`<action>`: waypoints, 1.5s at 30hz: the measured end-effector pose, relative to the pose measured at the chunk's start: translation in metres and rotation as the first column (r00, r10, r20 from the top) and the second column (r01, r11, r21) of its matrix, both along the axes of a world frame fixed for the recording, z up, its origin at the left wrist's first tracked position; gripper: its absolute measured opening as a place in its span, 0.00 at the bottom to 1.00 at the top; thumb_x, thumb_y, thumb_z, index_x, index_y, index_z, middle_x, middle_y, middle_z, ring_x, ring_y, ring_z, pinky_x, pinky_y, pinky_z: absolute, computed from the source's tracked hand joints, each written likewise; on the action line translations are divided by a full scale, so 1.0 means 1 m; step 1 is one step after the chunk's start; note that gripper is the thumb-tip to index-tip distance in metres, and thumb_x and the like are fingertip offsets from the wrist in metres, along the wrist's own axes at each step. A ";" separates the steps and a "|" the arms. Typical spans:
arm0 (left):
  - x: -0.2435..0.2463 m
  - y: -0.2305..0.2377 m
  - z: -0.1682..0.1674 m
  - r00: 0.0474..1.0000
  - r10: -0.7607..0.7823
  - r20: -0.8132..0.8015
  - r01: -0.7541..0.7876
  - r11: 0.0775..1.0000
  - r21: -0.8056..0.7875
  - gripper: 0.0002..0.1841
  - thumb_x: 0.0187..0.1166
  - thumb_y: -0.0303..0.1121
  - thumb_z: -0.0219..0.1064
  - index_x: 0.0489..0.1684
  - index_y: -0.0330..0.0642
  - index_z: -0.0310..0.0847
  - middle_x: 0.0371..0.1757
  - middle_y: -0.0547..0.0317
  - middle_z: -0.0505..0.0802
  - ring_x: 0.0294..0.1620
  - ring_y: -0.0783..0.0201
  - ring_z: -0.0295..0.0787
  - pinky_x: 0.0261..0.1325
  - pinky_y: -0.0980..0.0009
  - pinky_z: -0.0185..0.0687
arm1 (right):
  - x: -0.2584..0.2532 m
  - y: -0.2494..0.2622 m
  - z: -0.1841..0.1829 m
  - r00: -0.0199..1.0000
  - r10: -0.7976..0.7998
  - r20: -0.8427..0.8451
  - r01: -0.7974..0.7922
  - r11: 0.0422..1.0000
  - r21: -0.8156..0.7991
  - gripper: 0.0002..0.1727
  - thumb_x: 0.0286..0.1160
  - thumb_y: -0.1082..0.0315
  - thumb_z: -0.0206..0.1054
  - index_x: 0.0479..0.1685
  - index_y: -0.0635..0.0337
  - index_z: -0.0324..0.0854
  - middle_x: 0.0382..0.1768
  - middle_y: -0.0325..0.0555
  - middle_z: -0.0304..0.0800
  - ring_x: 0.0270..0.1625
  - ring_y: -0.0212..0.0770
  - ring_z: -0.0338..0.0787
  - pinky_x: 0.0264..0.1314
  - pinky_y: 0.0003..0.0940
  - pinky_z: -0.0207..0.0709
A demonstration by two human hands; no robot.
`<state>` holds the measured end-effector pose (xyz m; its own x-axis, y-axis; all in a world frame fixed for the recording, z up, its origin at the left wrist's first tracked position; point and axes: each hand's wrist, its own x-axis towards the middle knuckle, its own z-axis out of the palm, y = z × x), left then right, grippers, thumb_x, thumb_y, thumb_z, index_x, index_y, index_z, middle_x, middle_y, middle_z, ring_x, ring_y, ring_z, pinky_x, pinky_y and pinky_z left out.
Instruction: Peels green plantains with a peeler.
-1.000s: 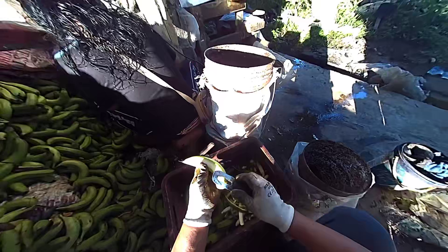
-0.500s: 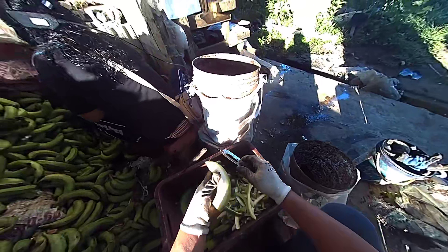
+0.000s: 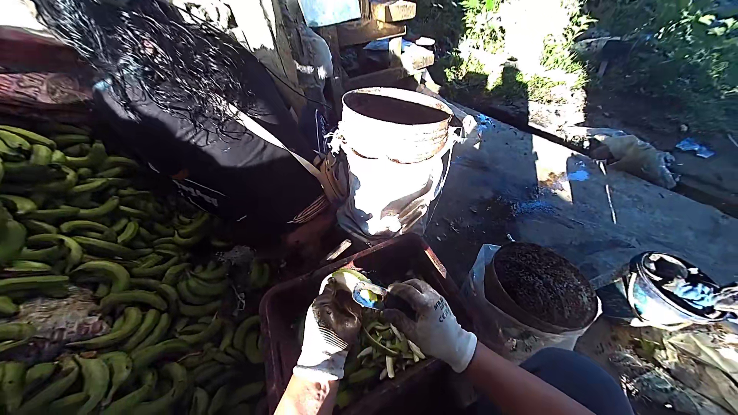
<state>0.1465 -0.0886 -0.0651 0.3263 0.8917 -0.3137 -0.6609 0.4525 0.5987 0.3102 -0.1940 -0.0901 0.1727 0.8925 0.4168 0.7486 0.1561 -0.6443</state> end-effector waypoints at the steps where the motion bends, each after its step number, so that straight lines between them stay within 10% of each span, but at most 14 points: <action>1: -0.001 0.002 -0.001 0.999 -0.027 -0.033 0.027 1.000 -0.008 0.21 0.94 0.41 0.40 0.56 0.37 0.76 0.42 0.46 0.91 0.42 0.56 0.92 0.43 0.60 0.90 | 0.001 0.000 -0.001 1.000 0.017 0.008 -0.017 1.000 0.012 0.25 0.75 0.41 0.72 0.62 0.47 0.89 0.55 0.44 0.92 0.61 0.40 0.89 0.66 0.41 0.84; 9: -0.020 -0.015 0.019 0.833 -0.399 -0.383 0.506 0.829 0.237 0.19 0.90 0.34 0.49 0.74 0.40 0.74 0.55 0.52 0.91 0.53 0.63 0.90 0.58 0.65 0.88 | 0.022 0.009 0.004 0.975 0.106 -0.193 -0.128 0.987 -0.101 0.24 0.80 0.47 0.69 0.67 0.50 0.89 0.56 0.41 0.92 0.60 0.32 0.89 0.67 0.33 0.83; 14: -0.020 -0.018 0.030 0.669 -0.546 -0.505 0.702 0.687 0.187 0.24 0.79 0.33 0.54 0.75 0.46 0.78 0.60 0.58 0.92 0.56 0.68 0.90 0.60 0.68 0.86 | 0.054 0.029 0.002 0.956 0.036 -0.292 -0.182 0.853 -0.489 0.24 0.87 0.42 0.57 0.60 0.47 0.90 0.54 0.35 0.95 0.57 0.29 0.91 0.67 0.39 0.81; 20: -0.014 -0.007 0.011 0.860 -0.395 -0.324 0.474 0.853 0.219 0.28 0.83 0.37 0.62 0.83 0.44 0.64 0.50 0.48 0.91 0.43 0.57 0.92 0.46 0.58 0.92 | 0.067 0.027 0.002 0.956 -0.278 -0.095 0.177 0.805 -0.567 0.28 0.81 0.34 0.57 0.61 0.43 0.87 0.53 0.41 0.92 0.59 0.42 0.90 0.68 0.54 0.79; 27: -0.014 0.010 -0.007 0.955 -0.223 0.198 0.198 0.970 0.140 0.24 0.96 0.42 0.34 0.64 0.36 0.73 0.54 0.44 0.90 0.55 0.51 0.91 0.60 0.50 0.89 | 0.027 0.002 0.008 0.997 0.062 -0.054 -0.063 0.998 -0.004 0.26 0.77 0.44 0.71 0.65 0.50 0.88 0.63 0.44 0.90 0.66 0.42 0.87 0.72 0.45 0.80; 35: -0.022 0.000 0.002 0.875 -0.481 0.047 0.463 0.862 0.205 0.20 0.94 0.38 0.41 0.65 0.41 0.79 0.50 0.52 0.92 0.50 0.63 0.92 0.55 0.64 0.90 | 0.023 0.004 0.008 0.984 0.172 -0.047 -0.172 0.985 0.009 0.23 0.77 0.47 0.72 0.66 0.48 0.89 0.63 0.43 0.91 0.66 0.40 0.87 0.72 0.41 0.80; 40: -0.024 -0.010 0.009 0.805 -0.540 -0.246 0.593 0.745 0.305 0.16 0.87 0.36 0.58 0.67 0.43 0.81 0.47 0.57 0.93 0.45 0.68 0.91 0.51 0.68 0.90 | 0.046 0.023 0.008 0.977 -0.024 -0.213 -0.041 0.954 -0.296 0.23 0.85 0.43 0.62 0.65 0.45 0.89 0.61 0.36 0.92 0.64 0.31 0.88 0.73 0.37 0.80; 45: -0.024 0.001 0.012 0.870 -0.478 -0.121 0.492 0.824 0.280 0.20 0.91 0.35 0.46 0.72 0.37 0.75 0.54 0.46 0.91 0.50 0.58 0.91 0.55 0.60 0.90 | 0.063 0.018 0.015 0.962 -0.182 -0.202 0.127 0.958 -0.256 0.27 0.82 0.39 0.61 0.67 0.46 0.88 0.61 0.37 0.91 0.65 0.32 0.88 0.74 0.40 0.80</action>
<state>0.1227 -0.0874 -0.0533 0.7331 0.6743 -0.0887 -0.3726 0.5073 0.7770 0.3734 -0.1762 -0.0753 0.3798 0.9158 0.1309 0.5860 -0.1287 -0.8000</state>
